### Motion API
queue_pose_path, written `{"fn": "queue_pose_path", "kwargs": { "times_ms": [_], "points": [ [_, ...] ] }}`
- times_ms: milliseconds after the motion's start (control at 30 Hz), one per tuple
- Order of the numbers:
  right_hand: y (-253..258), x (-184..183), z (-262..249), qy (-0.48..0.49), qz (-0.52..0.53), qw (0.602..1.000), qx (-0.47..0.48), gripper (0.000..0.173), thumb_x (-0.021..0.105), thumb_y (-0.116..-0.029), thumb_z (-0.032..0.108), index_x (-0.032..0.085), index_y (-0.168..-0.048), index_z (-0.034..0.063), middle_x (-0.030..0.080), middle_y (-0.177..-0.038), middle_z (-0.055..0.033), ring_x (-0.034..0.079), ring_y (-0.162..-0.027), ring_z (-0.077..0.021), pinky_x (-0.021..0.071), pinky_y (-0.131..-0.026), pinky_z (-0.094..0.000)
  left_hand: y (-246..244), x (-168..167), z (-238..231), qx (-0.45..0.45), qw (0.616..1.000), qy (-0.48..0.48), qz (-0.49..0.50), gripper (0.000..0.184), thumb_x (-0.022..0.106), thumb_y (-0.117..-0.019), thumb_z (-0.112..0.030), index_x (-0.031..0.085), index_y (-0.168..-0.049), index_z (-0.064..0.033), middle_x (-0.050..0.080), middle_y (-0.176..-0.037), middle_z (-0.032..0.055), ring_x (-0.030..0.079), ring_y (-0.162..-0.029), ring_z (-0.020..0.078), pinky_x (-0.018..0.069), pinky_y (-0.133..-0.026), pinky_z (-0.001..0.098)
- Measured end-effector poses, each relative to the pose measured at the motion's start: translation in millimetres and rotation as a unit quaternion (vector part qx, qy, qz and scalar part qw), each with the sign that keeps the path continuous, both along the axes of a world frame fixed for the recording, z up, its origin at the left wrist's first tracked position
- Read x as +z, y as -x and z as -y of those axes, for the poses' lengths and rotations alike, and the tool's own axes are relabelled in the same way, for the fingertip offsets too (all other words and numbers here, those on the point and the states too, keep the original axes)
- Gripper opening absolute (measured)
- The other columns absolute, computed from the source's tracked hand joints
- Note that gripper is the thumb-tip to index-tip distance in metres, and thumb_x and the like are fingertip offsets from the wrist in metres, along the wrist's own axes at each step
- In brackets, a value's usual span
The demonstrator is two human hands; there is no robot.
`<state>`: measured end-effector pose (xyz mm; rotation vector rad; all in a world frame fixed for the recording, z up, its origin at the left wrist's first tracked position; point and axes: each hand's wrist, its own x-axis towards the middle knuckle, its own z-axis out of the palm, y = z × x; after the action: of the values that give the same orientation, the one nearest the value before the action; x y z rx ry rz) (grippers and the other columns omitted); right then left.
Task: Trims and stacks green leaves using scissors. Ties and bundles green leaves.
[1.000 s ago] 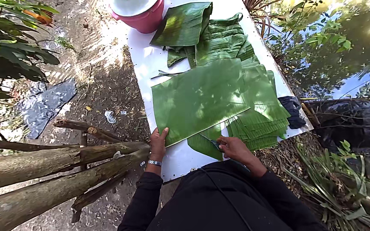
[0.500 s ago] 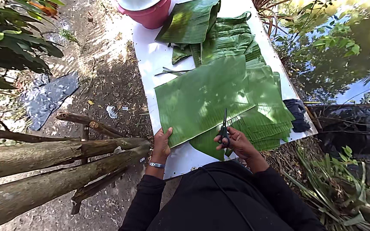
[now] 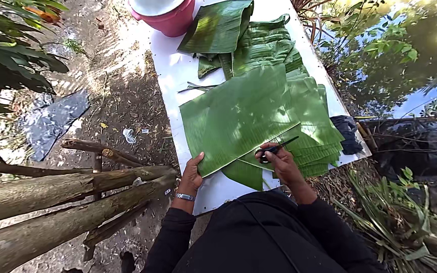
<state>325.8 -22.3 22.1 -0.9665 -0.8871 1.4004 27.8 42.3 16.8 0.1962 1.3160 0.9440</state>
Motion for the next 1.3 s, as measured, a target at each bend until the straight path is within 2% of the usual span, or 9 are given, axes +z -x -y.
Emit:
{"fn": "queue_pose_path", "kwargs": {
  "times_ms": [100, 167, 267, 367, 500, 600, 733, 967, 1300],
  "points": [
    [-5.9, 11.1, -5.2, 0.042, -0.011, 0.998, -0.04, 0.037, 0.047, -0.1019, 0.012, 0.054, -0.137, 0.0015, 0.073, -0.116, -0.0168, 0.071, -0.091, -0.0171, 0.0555, -0.072, -0.0272, -0.3, -0.7, -1.5, -0.013, 1.0, 0.003, -0.006, 0.031, 0.048, -0.1081, -0.017, 0.05, -0.135, -0.0023, 0.07, -0.11, 0.0183, 0.072, -0.097, 0.0275, 0.0616, -0.085, 0.0463],
    [-17.4, 21.2, -7.1, 0.017, -0.08, 0.997, 0.013, 0.057, 0.058, -0.0934, 0.012, 0.043, -0.148, 0.0133, 0.066, -0.133, -0.0188, 0.07, -0.093, -0.018, 0.0537, -0.066, -0.0255, 1.7, -3.5, -2.5, -0.008, 1.0, 0.01, 0.003, 0.033, 0.046, -0.109, -0.019, 0.048, -0.137, -0.0031, 0.07, -0.111, 0.0186, 0.072, -0.098, 0.0277, 0.0613, -0.085, 0.0467],
    [-24.1, 32.2, -4.3, -0.035, -0.172, 0.98, 0.095, 0.061, 0.062, -0.0982, 0.014, 0.043, -0.154, 0.0282, 0.054, -0.149, -0.0191, 0.072, -0.092, -0.0199, 0.0554, -0.062, -0.0245, 7.2, -2.7, -3.7, 0.009, 0.999, 0.006, 0.041, 0.031, 0.043, -0.1101, -0.022, 0.05, -0.134, -0.0033, 0.071, -0.108, 0.0182, 0.073, -0.095, 0.0272, 0.0626, -0.082, 0.0464],
    [-15.6, 30.5, 5.2, -0.024, -0.232, 0.968, 0.096, 0.048, 0.063, -0.1, 0.011, 0.055, -0.146, 0.0226, 0.067, -0.133, -0.0189, 0.073, -0.076, -0.0167, 0.0583, -0.059, -0.0232, 10.8, 6.1, -5.9, 0.017, 0.996, -0.008, 0.089, 0.029, 0.04, -0.1108, -0.022, 0.052, -0.13, -0.0042, 0.072, -0.106, 0.0175, 0.074, -0.094, 0.0268, 0.0633, -0.08, 0.0451],
    [2.8, 11.9, 11.4, 0.035, -0.267, 0.956, 0.114, 0.037, 0.069, -0.0983, 0.017, 0.062, -0.134, 0.01, 0.075, -0.109, -0.015, 0.073, -0.072, -0.0169, 0.061, -0.059, -0.0275, 11.3, 19.8, -12.1, 0.025, 0.993, 0.001, 0.112, 0.029, 0.04, -0.1104, -0.024, 0.055, -0.127, -0.0049, 0.072, -0.104, 0.0175, 0.074, -0.092, 0.0265, 0.0638, -0.075, 0.043],
    [7.3, 1.5, 12.8, 0.07, -0.28, 0.94, 0.18, 0.039, 0.067, -0.0984, 0.014, 0.059, -0.136, 0.0063, 0.072, -0.111, -0.0162, 0.073, -0.077, -0.0218, 0.0624, -0.065, -0.0343, 10.9, 25.1, -14.3, 0.031, 0.991, 0.006, 0.127, 0.03, 0.04, -0.1103, -0.024, 0.056, -0.126, -0.0043, 0.072, -0.105, 0.018, 0.074, -0.091, 0.0265, 0.0638, -0.075, 0.0424],
    [4.5, -4.5, 13.9, 0.126, -0.198, 0.941, 0.246, 0.044, 0.07, -0.0964, 0.016, 0.055, -0.137, 0.0062, 0.073, -0.109, -0.0146, 0.075, -0.08, -0.0266, 0.065, -0.066, -0.04, 8.3, 31.0, -15.1, 0.044, 0.988, 0.01, 0.146, 0.031, 0.039, -0.1103, -0.025, 0.056, -0.125, -0.0041, 0.072, -0.105, 0.0189, 0.074, -0.091, 0.0272, 0.064, -0.074, 0.0428],
    [1.7, -21.2, 16.2, 0.154, -0.044, 0.912, 0.379, 0.054, 0.082, -0.087, 0.036, 0.058, -0.127, 0.0085, 0.073, -0.099, -0.0059, 0.072, -0.073, -0.0165, 0.0608, -0.06, -0.0293, 7.7, 31.4, -14.3, 0.049, 0.986, 0.003, 0.16, 0.031, 0.038, -0.1105, -0.025, 0.055, -0.126, -0.0042, 0.072, -0.105, 0.0188, 0.074, -0.092, 0.0278, 0.0639, -0.075, 0.0435],
    [14.8, -13.0, 10.5, 0.156, -0.001, 0.928, 0.338, 0.051, 0.073, -0.0927, 0.044, 0.056, -0.124, 0.0076, 0.071, -0.095, -0.0027, 0.069, -0.066, -0.0126, 0.0582, -0.055, -0.0264, 9.0, 21.8, -9.8, 0.03, 0.988, -0.005, 0.149, 0.028, 0.037, -0.1112, -0.022, 0.053, -0.127, -0.0052, 0.071, -0.105, 0.0186, 0.074, -0.093, 0.0282, 0.0639, -0.077, 0.0445]
  ]
}}
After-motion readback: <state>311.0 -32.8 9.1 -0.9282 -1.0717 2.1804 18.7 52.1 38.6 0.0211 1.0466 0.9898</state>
